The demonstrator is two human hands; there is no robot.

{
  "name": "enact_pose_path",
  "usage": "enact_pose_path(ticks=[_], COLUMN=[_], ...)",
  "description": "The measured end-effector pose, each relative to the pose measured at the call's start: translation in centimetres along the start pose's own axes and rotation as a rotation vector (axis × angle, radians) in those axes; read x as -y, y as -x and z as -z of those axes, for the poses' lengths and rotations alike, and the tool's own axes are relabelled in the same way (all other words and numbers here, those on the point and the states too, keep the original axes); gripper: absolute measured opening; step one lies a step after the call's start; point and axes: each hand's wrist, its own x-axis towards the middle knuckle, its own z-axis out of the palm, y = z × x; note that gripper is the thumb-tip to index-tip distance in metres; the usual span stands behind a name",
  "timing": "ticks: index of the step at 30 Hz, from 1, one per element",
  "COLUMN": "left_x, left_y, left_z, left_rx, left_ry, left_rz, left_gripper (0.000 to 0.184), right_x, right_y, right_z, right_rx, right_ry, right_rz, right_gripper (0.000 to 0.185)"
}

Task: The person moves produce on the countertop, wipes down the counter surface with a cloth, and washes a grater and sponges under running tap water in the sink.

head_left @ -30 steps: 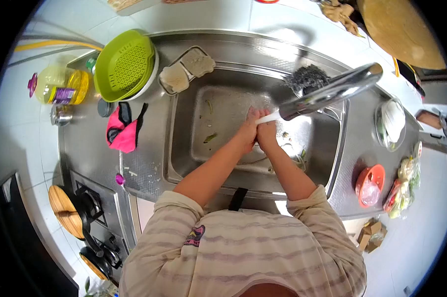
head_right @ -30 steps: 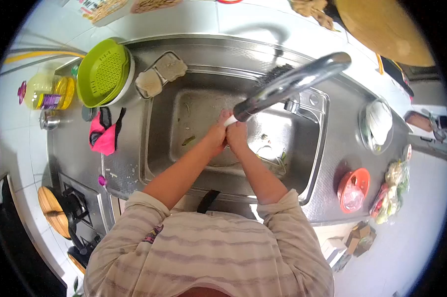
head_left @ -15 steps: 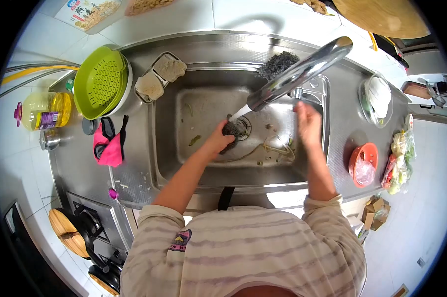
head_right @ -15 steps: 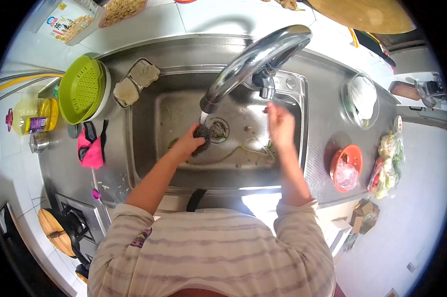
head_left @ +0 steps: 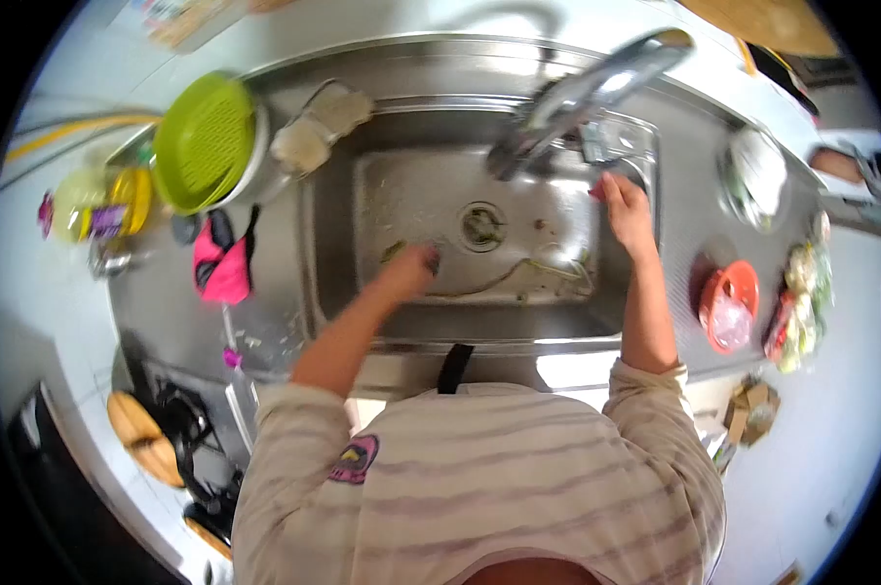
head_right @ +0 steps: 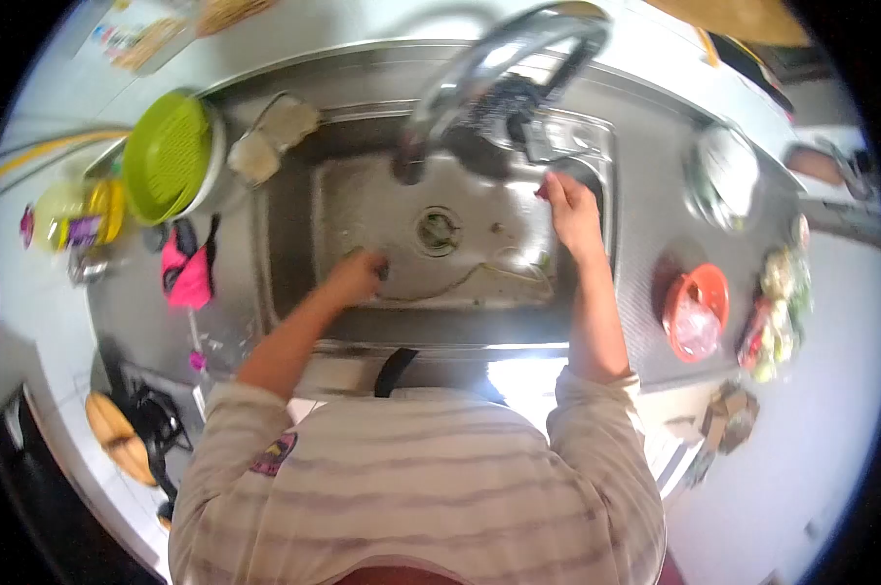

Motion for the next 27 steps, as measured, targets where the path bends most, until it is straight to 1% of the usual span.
enact_pose_path(ticks=[1, 2, 3, 4, 5, 7, 8, 9, 11, 13, 15, 17, 19, 20, 21, 22, 23, 25, 27], left_x=[3.1, 4.9, 1.7, -1.1, -1.0, -1.3, -0.7, -0.3, 0.6, -0.9, -2.1, -1.2, -0.4, 0.4, 1.4, 1.9, 2.5, 3.1, 3.5], left_y=[-1.6, -3.0, -1.9, 0.0, 0.6, 0.0, 0.7, 1.1, 2.2, 3.8, 5.5, 5.1, 4.2, 3.2, 2.0, 1.3, 0.7, 0.6, 2.1], left_z=[-4.2, -7.5, -6.6, -5.7, -5.2, -3.5, -2.1, -0.8, 0.7, 5.0, 10.4, 15.2, 19.6, 21.2, 22.3, 22.5, 22.1, 20.9, 17.3], left_rx=[0.041, -0.015, -0.056, -0.074, -0.071, -0.241, -0.155, -0.176, -0.296, -0.539, -0.721, -0.903, -0.938, -0.943, -0.978, -1.012, -1.02, -1.175, -1.22], left_ry=[-0.518, -0.399, -0.251, -0.101, -0.093, 0.198, -0.132, -0.138, -0.079, -0.029, 0.067, -0.036, -0.134, -0.127, -0.196, -0.267, -0.26, -0.322, -0.302], left_rz=[-0.15, -0.233, -0.225, -0.222, -0.201, -0.441, -0.25, -0.263, -0.292, -0.402, -0.423, -0.486, -0.516, -0.523, -0.544, -0.561, -0.56, -0.584, -0.584], left_gripper=[0.051, 0.053, 0.054, 0.054, 0.054, 0.056, 0.056, 0.056, 0.054, 0.053, 0.053, 0.052, 0.051, 0.051, 0.049, 0.047, 0.047, 0.048, 0.048], right_x=[-0.6, -0.5, -0.6, 0.0, 0.5, 0.2, 0.3, 0.6, 1.1, 1.3, 0.9, 1.9, 2.2, 2.1, 2.1, 2.3, 2.6, 3.1, 1.7], right_y=[0.3, 0.6, 1.3, 1.8, 2.2, 2.6, 3.1, 2.8, 2.7, 3.0, 2.9, 3.2, 3.6, 3.8, 3.9, 4.0, 4.1, 4.1, 4.3], right_z=[-0.9, -1.8, -2.8, -3.2, -3.2, -3.7, -3.9, -3.9, -4.3, -4.6, -4.9, -5.4, -6.1, -6.4, -6.7, -7.0, -7.0, -7.1, -7.2], right_rx=[0.039, 0.04, 0.03, 0.075, 0.123, 0.169, 0.184, 0.186, 0.167, 0.175, 0.188, 0.264, 0.258, 0.276, 0.296, 0.311, 0.313, 0.369, 0.375], right_ry=[0.016, 0.088, 0.159, 0.138, 0.126, 0.154, 0.189, 0.225, 0.275, 0.232, 0.251, 0.243, 0.289, 0.272, 0.254, 0.217, 0.225, 0.225, 0.234], right_rz=[0.032, 0.062, 0.07, 0.034, -0.009, 0.001, 0.029, 0.068, 0.024, 0.038, 0.052, 0.043, 0.016, 0.038, 0.062, 0.078, 0.085, 0.032, 0.083], right_gripper=[0.036, 0.034, 0.033, 0.032, 0.03, 0.029, 0.028, 0.028, 0.026, 0.024, 0.023, 0.022, 0.021, 0.021, 0.021, 0.021, 0.021, 0.021, 0.023])
